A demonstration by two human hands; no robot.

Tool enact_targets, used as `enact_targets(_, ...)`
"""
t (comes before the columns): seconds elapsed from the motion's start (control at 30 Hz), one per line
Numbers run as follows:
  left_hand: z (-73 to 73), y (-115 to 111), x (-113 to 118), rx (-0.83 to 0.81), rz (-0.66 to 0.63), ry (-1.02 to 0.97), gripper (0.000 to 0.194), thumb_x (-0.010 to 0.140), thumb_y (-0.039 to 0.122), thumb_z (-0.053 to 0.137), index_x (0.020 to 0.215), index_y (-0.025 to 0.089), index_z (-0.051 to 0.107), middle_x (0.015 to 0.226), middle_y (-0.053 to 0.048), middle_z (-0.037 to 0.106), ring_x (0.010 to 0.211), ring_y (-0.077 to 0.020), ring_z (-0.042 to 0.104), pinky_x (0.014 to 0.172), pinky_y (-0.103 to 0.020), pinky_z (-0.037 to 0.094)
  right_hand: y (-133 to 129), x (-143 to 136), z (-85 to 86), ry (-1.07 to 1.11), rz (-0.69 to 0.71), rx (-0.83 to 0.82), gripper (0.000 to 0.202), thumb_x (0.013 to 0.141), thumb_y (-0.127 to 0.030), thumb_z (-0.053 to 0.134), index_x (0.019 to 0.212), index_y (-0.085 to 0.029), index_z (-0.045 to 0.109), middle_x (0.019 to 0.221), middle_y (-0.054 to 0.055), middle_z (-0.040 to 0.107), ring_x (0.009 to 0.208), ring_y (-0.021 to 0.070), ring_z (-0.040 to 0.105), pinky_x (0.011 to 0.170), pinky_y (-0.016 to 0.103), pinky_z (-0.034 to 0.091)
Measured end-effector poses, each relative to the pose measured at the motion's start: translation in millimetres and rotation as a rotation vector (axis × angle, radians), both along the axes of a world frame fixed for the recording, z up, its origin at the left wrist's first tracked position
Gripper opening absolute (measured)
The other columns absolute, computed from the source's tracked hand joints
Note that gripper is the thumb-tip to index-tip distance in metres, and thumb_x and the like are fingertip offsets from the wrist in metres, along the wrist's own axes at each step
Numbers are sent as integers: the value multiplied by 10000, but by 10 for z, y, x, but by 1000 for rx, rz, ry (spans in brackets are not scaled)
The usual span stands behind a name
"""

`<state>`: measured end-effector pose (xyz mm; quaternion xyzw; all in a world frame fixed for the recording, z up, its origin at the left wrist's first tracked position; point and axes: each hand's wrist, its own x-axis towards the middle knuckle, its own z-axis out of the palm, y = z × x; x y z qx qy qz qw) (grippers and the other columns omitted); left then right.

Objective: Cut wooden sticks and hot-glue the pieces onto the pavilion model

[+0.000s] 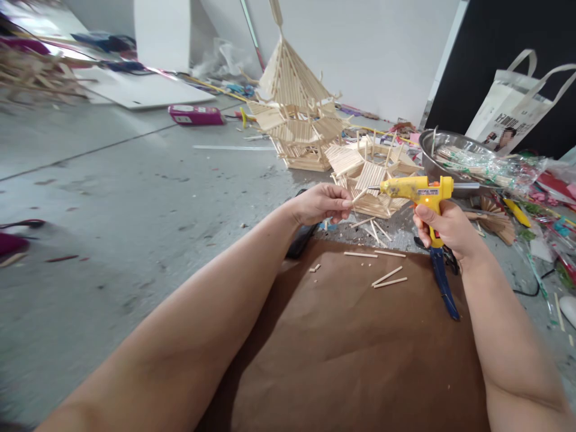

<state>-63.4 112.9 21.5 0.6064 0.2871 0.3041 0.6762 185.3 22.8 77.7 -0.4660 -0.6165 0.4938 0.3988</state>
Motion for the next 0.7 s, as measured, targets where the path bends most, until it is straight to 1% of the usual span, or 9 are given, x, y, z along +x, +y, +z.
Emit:
enact_targets(0.23, 12, -14, 16, 4, -3, -20, 232, 631, 282, 700, 590, 118, 542, 479, 11, 557, 351, -39, 453, 352, -155, 342, 5, 2, -9, -2, 6, 26, 276, 714, -466, 590, 710, -205, 500, 568, -30, 467, 370, 68, 430, 358, 241, 318)
enact_targets(0.53, 43, -38, 28, -40, 22, -13, 229, 641, 275, 699, 609, 120, 533, 475, 8, 567, 347, -42, 466, 351, -152, 356, 6, -13, -2, -5, -3, 24, 301, 689, -488, 605, 712, -208, 497, 569, -38, 471, 369, 64, 434, 351, 235, 323)
enact_targets(0.7, 36, -26, 6, -76, 1, -47, 208, 644, 244, 695, 619, 118, 530, 491, 5, 585, 354, -50, 494, 359, -148, 375, 14, -27, -10, -33, -12, 39, 301, 685, -503, 601, 707, -220, 500, 582, -26, 486, 372, 72, 441, 347, 243, 338)
